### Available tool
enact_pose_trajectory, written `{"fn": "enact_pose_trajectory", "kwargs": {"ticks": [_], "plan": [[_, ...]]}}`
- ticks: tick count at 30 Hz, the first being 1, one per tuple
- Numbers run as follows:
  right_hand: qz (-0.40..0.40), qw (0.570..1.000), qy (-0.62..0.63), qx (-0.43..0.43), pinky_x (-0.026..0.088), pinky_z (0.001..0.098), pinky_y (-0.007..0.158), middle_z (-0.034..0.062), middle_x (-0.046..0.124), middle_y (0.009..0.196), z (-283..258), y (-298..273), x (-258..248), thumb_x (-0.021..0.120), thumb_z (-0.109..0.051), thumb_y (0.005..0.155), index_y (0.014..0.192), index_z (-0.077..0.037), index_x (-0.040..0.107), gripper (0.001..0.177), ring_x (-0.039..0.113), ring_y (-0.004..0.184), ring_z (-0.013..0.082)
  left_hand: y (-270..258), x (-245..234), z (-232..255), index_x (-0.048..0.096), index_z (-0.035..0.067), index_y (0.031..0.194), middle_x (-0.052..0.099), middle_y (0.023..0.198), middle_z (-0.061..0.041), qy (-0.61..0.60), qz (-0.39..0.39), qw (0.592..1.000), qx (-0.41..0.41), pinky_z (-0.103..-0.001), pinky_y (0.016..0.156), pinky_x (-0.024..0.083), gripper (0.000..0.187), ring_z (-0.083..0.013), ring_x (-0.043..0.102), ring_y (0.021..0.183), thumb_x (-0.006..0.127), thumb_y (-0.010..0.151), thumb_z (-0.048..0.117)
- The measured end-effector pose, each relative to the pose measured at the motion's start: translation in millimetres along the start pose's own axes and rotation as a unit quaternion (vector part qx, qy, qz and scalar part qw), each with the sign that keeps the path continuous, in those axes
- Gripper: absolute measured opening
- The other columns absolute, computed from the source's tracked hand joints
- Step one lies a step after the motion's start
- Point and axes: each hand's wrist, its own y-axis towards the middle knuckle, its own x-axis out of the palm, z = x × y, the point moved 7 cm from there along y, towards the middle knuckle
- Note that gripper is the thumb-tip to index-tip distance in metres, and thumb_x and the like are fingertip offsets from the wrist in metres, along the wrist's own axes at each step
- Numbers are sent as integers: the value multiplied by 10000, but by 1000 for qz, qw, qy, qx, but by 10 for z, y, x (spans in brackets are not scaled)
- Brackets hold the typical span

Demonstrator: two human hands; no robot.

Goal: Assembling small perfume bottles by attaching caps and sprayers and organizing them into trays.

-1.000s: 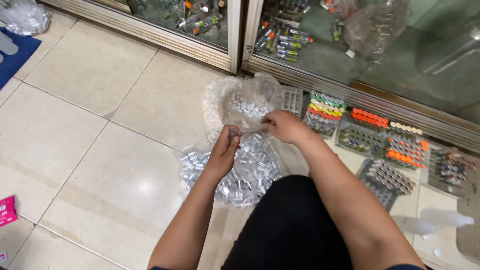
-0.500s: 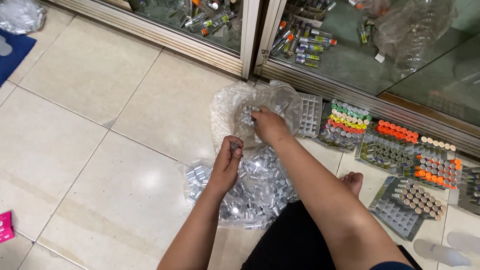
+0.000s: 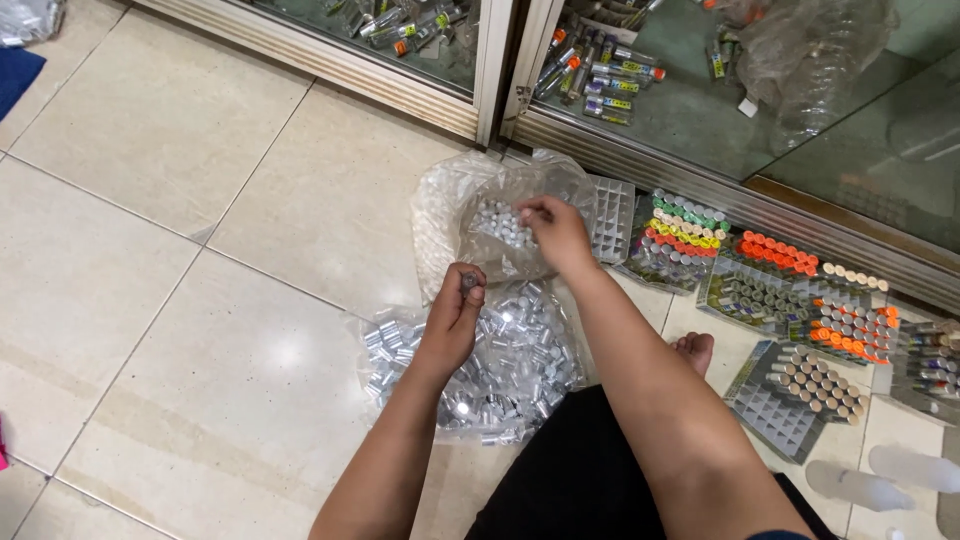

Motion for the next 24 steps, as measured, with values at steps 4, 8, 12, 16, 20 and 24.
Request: {"fn": "enact_pose_trajectory", "kwargs": {"ticks": [4, 8, 12, 16, 20, 24], "plan": [[-8, 914, 372, 165, 219, 181, 402, -31, 351, 641, 86, -273, -88, 451, -381, 1102, 1151, -91, 572, 318, 279, 449, 56, -37, 81, 36, 522, 100, 1080, 509, 842, -50, -8, -5, 1000, -1, -341, 761, 455, 128, -181, 495, 812, 414, 1083, 169], [-62, 885, 416, 199, 202, 167, 413, -41, 342, 666, 97, -646, -297, 398, -525, 1082, 1028, -110, 570, 453, 292, 460, 44, -131, 249, 151, 527, 101, 1083, 502, 838, -38, -16, -13, 1000, -1, -325, 778, 449, 130, -176, 500, 821, 421, 1086, 177], [-123, 876, 423, 195, 479, 233, 674, 139, 676, 1022, 75, -1158, -597, 552, -87, 991, 1223, -22, 598, 245, 633, 789, 160, -277, 430, 366, 526, 92, 1080, 483, 805, -37, -22, -36, 999, 14, -333, 759, 449, 142, -176, 486, 797, 422, 1088, 187], [-151, 904, 395, 69, 485, 306, 517, 112, 510, 509, -288, -1768, -963, 479, -138, 1071, 1212, 43, 572, 248, 536, 498, 205, -464, 674, 383, 536, 87, 1094, 493, 796, -45, -22, -73, 997, 23, -346, 791, 464, 150, -188, 503, 817, 436, 1091, 197], [-151, 939, 302, 68, 463, 323, 334, 181, 551, 522, -410, -2138, -1246, 563, -273, 1056, 959, 10, 608, 303, 544, 405, 237, -680, 971, 566, 544, 102, 1089, 504, 779, -35, -40, -97, 994, 31, -324, 790, 463, 172, -162, 494, 808, 442, 1096, 241], [-120, 985, 120, -23, 495, 310, 465, 124, 616, 632, -1035, -2540, -1470, 659, -81, 967, 956, 3, 689, 89, 570, 533, 186, -895, 1216, 760, 555, 104, 1071, 508, 736, -21, -36, -124, 991, 44, -309, 756, 466, 172, -148, 496, 767, 450, 1093, 238]]}}
